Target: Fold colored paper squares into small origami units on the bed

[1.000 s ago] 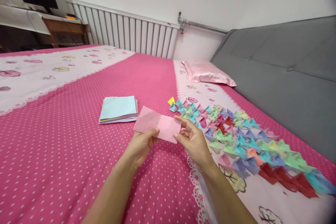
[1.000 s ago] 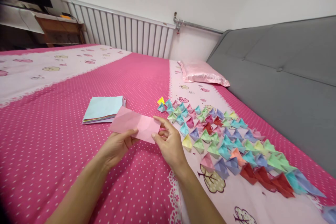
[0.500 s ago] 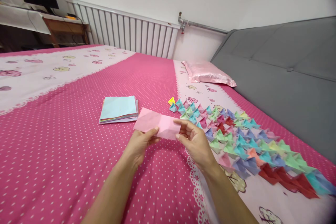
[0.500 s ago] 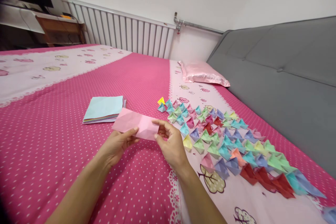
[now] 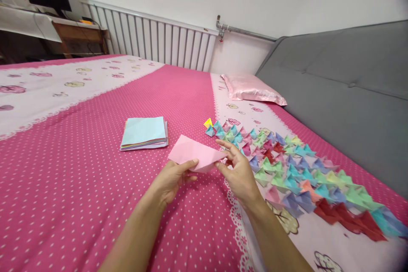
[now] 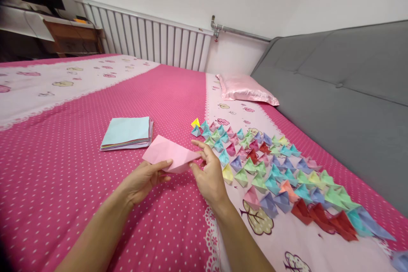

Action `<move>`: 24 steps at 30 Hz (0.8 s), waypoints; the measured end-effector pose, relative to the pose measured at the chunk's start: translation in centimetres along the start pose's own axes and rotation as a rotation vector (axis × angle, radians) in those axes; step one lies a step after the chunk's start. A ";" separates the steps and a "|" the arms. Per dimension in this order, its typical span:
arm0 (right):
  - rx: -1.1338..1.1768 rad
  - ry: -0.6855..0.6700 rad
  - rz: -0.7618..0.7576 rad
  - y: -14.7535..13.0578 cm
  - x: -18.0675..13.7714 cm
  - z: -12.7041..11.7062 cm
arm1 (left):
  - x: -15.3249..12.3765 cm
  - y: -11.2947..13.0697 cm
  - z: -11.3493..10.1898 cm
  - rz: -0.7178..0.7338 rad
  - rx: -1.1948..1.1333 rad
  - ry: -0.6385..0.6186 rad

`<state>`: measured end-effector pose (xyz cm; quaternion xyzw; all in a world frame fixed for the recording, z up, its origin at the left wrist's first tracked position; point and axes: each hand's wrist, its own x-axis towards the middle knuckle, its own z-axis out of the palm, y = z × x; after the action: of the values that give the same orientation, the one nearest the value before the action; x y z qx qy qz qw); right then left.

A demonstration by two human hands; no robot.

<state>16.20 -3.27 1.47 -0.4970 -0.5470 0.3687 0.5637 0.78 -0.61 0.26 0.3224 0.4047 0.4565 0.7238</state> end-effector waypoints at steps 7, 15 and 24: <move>0.041 0.013 0.015 0.0 0.0 0.1 | -0.2 0.1 -0.1 -0.181 -0.038 -0.165; 0.064 -0.004 0.067 0.1 -0.2 0.4 | 0.1 0.5 0.2 -0.111 -0.176 -0.088; 0.171 -0.035 0.125 0.6 -0.2 0.7 | 0.1 0.1 0.0 -0.073 -0.097 -0.122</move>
<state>15.56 -3.17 0.80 -0.4737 -0.4914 0.4572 0.5703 0.82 -0.45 0.30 0.2994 0.3486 0.4284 0.7780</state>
